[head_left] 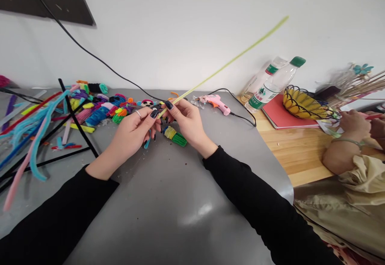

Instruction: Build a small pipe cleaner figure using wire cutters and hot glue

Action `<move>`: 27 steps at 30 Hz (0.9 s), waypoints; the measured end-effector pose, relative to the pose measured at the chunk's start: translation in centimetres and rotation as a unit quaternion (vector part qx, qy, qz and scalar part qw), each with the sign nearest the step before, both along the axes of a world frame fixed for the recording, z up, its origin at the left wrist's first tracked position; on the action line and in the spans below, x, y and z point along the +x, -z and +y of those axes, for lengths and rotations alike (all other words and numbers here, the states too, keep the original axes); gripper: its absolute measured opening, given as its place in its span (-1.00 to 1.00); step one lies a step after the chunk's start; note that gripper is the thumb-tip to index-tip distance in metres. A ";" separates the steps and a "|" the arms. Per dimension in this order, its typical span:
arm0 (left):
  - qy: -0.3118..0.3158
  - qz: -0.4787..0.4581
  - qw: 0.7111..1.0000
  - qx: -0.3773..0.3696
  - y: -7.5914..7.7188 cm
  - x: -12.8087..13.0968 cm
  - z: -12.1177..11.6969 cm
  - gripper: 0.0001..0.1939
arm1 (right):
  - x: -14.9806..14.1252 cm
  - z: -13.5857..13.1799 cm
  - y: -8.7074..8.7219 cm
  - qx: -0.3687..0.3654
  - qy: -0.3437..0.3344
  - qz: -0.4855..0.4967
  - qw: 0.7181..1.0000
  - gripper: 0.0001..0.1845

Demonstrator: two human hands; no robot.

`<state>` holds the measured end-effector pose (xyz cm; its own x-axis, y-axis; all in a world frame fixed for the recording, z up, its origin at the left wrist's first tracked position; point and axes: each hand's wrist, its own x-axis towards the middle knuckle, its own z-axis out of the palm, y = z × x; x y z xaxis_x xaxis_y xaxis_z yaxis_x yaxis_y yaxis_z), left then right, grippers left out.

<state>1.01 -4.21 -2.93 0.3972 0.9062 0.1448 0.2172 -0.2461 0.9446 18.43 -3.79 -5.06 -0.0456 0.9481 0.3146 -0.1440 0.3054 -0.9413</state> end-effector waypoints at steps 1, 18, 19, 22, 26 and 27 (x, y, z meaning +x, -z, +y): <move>0.009 0.019 1.000 0.020 -0.1 0.0 0.0 -0.66 | 0.0 -0.1 0.0 -0.001 0.001 -0.001 1.000 -0.44; -0.006 0.006 1.000 0.022 0.7 -0.1 0.2 -0.64 | 0.5 0.2 -0.1 0.000 0.016 -0.009 1.000 -0.44; -0.017 -0.021 1.000 0.000 0.8 -0.1 0.3 -0.64 | 0.6 0.2 -0.2 -0.001 0.017 -0.002 1.000 -0.45; -0.030 -0.055 0.998 -0.023 0.9 0.1 0.3 -0.66 | 0.5 0.2 -0.2 0.003 0.022 0.015 1.000 -0.47; -0.048 -0.049 0.998 0.003 0.7 0.3 0.0 -0.68 | 0.2 0.2 0.0 0.003 0.006 0.027 1.000 -0.46; -0.054 -0.044 0.998 0.009 0.6 0.3 0.0 -0.68 | 0.2 0.2 0.1 0.002 0.001 0.029 1.000 -0.46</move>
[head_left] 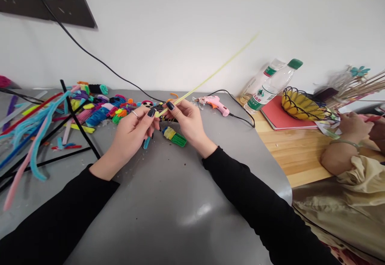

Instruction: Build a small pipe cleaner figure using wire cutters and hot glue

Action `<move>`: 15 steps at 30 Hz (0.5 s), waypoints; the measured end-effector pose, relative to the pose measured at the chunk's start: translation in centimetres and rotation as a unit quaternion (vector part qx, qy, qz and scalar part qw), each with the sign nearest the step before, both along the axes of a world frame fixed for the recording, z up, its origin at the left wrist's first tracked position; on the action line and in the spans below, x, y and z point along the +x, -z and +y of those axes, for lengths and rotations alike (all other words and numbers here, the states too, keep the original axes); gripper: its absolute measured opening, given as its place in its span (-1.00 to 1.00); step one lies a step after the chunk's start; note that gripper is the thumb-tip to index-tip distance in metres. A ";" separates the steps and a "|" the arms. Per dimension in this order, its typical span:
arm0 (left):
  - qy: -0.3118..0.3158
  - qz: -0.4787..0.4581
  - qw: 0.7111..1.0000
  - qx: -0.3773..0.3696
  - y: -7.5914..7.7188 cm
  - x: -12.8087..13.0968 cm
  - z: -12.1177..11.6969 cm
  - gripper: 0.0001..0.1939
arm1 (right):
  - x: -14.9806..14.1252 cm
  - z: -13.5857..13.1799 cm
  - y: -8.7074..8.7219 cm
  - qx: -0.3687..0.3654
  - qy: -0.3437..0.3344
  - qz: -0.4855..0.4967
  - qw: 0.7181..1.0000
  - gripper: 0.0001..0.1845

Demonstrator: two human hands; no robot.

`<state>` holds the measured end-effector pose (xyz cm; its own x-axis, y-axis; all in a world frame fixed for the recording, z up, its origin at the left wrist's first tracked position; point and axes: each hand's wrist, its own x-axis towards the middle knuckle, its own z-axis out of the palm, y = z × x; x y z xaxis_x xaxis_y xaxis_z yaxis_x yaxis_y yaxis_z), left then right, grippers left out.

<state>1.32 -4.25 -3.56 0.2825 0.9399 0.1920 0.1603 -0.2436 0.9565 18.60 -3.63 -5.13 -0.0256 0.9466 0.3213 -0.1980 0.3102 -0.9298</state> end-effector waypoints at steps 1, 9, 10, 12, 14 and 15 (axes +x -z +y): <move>-0.006 0.005 1.000 0.005 -0.1 0.0 -0.1 -0.68 | -0.1 0.0 0.0 0.001 -0.005 0.003 1.000 -0.45; -0.017 0.070 0.994 0.081 -0.3 -0.2 -0.3 -0.74 | -0.1 0.0 -0.1 -0.027 -0.010 -0.027 0.999 -0.36; -0.006 0.091 0.992 0.088 -0.3 -0.3 -0.3 -0.75 | -0.1 0.0 0.0 -0.029 -0.012 -0.031 0.999 -0.37; 0.024 0.132 0.987 0.093 -0.3 -0.3 -0.3 -0.77 | -0.2 -0.1 0.2 -0.028 -0.011 -0.044 0.999 -0.40; 0.048 0.158 0.982 0.097 -0.3 -0.4 -0.3 -0.75 | -0.2 -0.2 0.4 -0.020 0.000 -0.069 0.997 -0.44; 0.054 0.164 0.980 0.101 -0.3 -0.4 -0.3 -0.73 | -0.2 -0.2 0.5 -0.015 0.008 -0.084 0.996 -0.45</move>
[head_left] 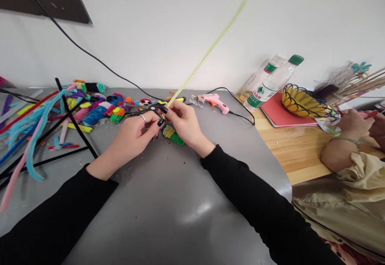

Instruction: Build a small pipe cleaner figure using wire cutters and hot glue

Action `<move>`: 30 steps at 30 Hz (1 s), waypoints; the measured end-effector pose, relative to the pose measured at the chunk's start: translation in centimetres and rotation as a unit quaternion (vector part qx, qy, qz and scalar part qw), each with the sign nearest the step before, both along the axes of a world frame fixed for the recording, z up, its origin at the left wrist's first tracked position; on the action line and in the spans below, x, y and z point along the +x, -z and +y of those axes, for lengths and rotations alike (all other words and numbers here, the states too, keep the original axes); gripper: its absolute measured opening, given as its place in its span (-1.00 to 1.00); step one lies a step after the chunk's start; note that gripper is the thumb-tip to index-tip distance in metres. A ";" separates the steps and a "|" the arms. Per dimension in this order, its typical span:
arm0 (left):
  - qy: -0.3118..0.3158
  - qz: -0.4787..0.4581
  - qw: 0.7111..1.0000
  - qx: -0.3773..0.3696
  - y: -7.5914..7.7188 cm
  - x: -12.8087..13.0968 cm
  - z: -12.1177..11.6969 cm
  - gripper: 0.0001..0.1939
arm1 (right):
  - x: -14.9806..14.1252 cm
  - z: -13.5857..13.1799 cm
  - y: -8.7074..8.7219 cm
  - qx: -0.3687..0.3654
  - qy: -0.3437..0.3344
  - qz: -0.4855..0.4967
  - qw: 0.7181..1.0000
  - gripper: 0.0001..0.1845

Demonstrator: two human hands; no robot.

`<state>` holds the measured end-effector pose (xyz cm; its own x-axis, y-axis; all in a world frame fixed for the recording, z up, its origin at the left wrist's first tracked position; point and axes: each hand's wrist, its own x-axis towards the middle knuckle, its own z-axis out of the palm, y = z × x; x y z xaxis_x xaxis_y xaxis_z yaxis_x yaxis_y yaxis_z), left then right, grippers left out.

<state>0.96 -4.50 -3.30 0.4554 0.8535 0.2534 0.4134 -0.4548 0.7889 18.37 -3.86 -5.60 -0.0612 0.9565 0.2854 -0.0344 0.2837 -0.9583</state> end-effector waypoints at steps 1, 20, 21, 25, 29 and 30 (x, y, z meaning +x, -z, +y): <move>0.003 0.003 1.000 0.003 0.0 0.0 0.0 -0.72 | 0.0 0.0 0.0 0.007 0.007 -0.013 1.000 -0.46; -0.057 -0.234 0.959 -0.151 -0.3 0.3 0.0 -0.58 | 0.1 -0.2 -0.8 -0.025 -0.024 0.098 0.995 -0.56; -0.061 -0.237 0.958 -0.148 -0.3 0.3 0.0 -0.59 | 0.1 -0.2 -0.8 -0.022 -0.027 0.098 0.995 -0.57; -0.074 -0.246 0.956 -0.139 -0.3 0.3 -0.1 -0.61 | 0.0 -0.2 -0.7 -0.024 -0.020 0.074 0.997 -0.59; -0.082 -0.260 0.952 -0.135 -0.3 0.4 -0.2 -0.59 | 0.0 -0.2 -0.8 -0.010 -0.009 0.057 0.998 -0.65; -0.082 -0.262 0.952 -0.134 -0.3 0.4 -0.2 -0.59 | 0.0 -0.3 -0.8 -0.005 -0.009 0.054 0.998 -0.66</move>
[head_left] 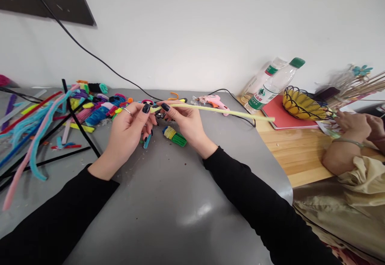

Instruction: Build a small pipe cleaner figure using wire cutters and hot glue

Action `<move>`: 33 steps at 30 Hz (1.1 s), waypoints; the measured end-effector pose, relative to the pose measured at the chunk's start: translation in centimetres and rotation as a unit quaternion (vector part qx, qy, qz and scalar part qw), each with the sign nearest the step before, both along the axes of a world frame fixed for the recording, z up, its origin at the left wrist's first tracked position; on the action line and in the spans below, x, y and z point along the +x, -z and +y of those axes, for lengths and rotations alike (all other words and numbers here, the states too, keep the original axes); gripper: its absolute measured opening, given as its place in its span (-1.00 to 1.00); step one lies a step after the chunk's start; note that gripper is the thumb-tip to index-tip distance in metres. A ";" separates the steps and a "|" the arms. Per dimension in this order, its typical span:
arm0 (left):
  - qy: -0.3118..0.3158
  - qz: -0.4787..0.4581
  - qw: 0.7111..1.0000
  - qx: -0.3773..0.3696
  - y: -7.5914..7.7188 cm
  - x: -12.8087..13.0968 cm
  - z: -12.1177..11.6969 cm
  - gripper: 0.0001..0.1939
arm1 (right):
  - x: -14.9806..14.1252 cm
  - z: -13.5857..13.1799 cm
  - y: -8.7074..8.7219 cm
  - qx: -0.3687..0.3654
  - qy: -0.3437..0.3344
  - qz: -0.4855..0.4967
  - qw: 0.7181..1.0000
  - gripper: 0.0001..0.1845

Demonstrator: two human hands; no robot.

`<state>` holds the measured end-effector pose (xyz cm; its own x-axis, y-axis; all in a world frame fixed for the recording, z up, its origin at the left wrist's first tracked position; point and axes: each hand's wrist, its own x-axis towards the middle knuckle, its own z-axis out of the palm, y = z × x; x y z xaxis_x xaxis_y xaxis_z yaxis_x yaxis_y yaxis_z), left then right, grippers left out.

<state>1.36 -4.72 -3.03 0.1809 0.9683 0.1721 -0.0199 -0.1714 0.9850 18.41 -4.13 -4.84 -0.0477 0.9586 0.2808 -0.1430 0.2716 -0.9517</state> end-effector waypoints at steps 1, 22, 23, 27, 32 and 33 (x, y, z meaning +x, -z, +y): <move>-0.001 -0.001 1.000 0.002 0.0 0.0 0.0 -0.59 | 0.0 0.0 0.0 0.005 -0.001 -0.003 1.000 -0.66; 0.079 0.171 0.980 0.056 0.1 -0.3 0.3 -0.77 | 0.1 0.4 0.6 0.004 0.011 -0.019 1.000 -0.54; 0.070 0.146 0.986 0.042 0.1 -0.3 0.3 -0.75 | 0.2 0.4 0.5 0.001 0.007 -0.010 1.000 -0.56; 0.049 0.040 0.998 -0.002 0.2 -0.2 0.5 -0.65 | 0.4 0.4 0.2 -0.023 0.004 0.018 1.000 -0.60; 0.057 0.025 0.998 0.002 0.5 -0.2 0.7 -0.64 | 0.4 0.2 0.0 -0.011 -0.012 0.022 1.000 -0.66; 0.053 0.022 0.998 0.005 0.5 -0.2 0.6 -0.64 | 0.4 0.1 0.0 -0.006 -0.016 0.017 1.000 -0.65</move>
<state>1.20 -4.07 -3.52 0.2902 0.9417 0.1704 0.0054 -0.1797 0.9837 18.76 -4.01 -4.79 -0.0688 0.9601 0.2711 -0.1828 0.2550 -0.9495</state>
